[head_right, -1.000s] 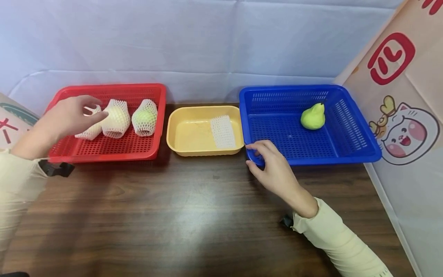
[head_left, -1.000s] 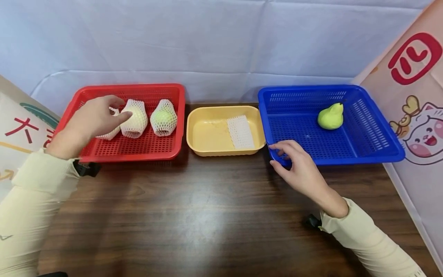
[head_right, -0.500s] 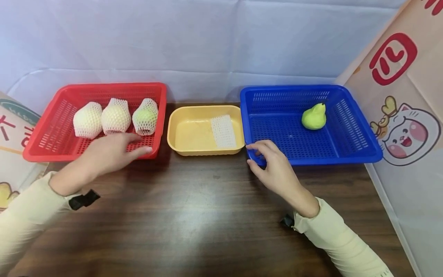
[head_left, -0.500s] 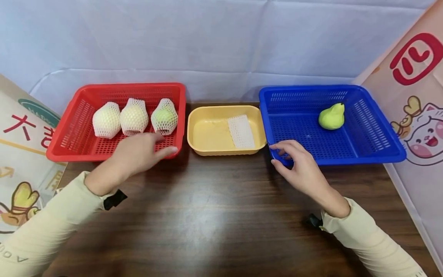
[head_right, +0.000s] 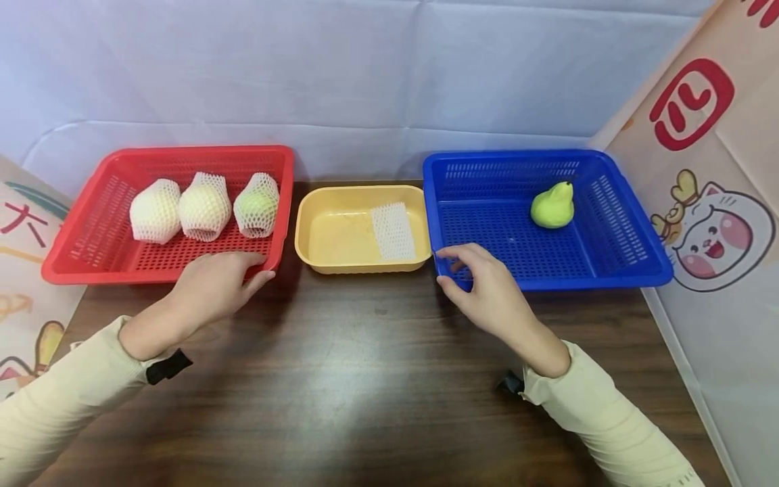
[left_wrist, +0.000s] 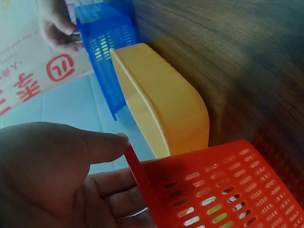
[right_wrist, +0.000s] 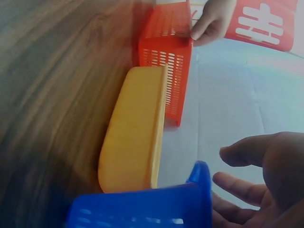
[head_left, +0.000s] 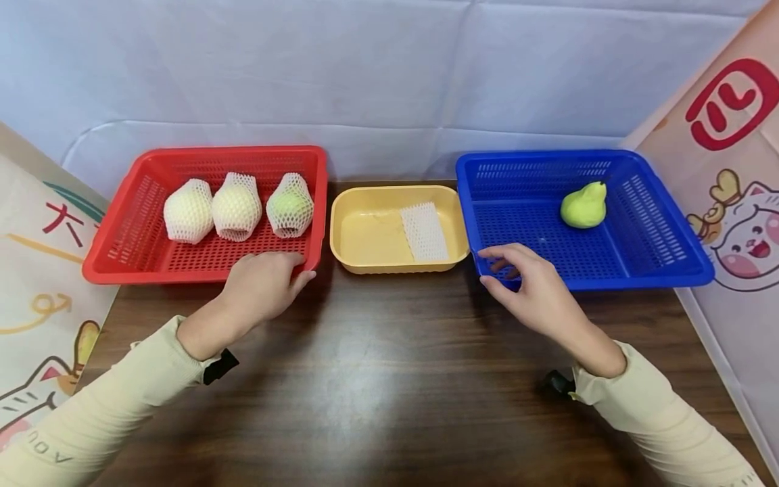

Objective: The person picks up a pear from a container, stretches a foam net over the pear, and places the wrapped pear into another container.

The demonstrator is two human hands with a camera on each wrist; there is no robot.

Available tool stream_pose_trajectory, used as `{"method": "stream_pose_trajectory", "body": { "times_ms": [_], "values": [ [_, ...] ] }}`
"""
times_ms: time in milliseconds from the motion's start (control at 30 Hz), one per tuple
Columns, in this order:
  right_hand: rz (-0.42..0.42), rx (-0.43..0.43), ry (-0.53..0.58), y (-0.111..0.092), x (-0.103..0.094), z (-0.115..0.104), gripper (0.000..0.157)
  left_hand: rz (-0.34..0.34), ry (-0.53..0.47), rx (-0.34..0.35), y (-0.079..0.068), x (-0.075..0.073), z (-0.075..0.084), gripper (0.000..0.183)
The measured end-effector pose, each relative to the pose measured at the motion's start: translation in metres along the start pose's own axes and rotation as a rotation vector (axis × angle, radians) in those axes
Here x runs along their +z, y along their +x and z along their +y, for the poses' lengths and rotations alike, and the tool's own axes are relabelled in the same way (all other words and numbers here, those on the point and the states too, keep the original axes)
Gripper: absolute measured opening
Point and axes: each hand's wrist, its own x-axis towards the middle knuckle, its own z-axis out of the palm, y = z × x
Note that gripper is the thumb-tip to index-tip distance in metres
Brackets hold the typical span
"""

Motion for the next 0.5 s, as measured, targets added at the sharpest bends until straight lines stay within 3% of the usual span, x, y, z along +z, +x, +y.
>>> {"method": "stream_pose_trajectory", "body": {
  "times_ms": [233, 500],
  "values": [
    [0.077, -0.006, -0.004, 0.019, -0.031, -0.004, 0.033, 0.03, 0.024, 0.013, -0.003, 0.001, 0.001, 0.022],
    [0.146, 0.16, 0.041, 0.058, -0.096, 0.008, 0.027, 0.013, 0.02, 0.001, -0.001, 0.001, 0.001, 0.024]
  ]
}}
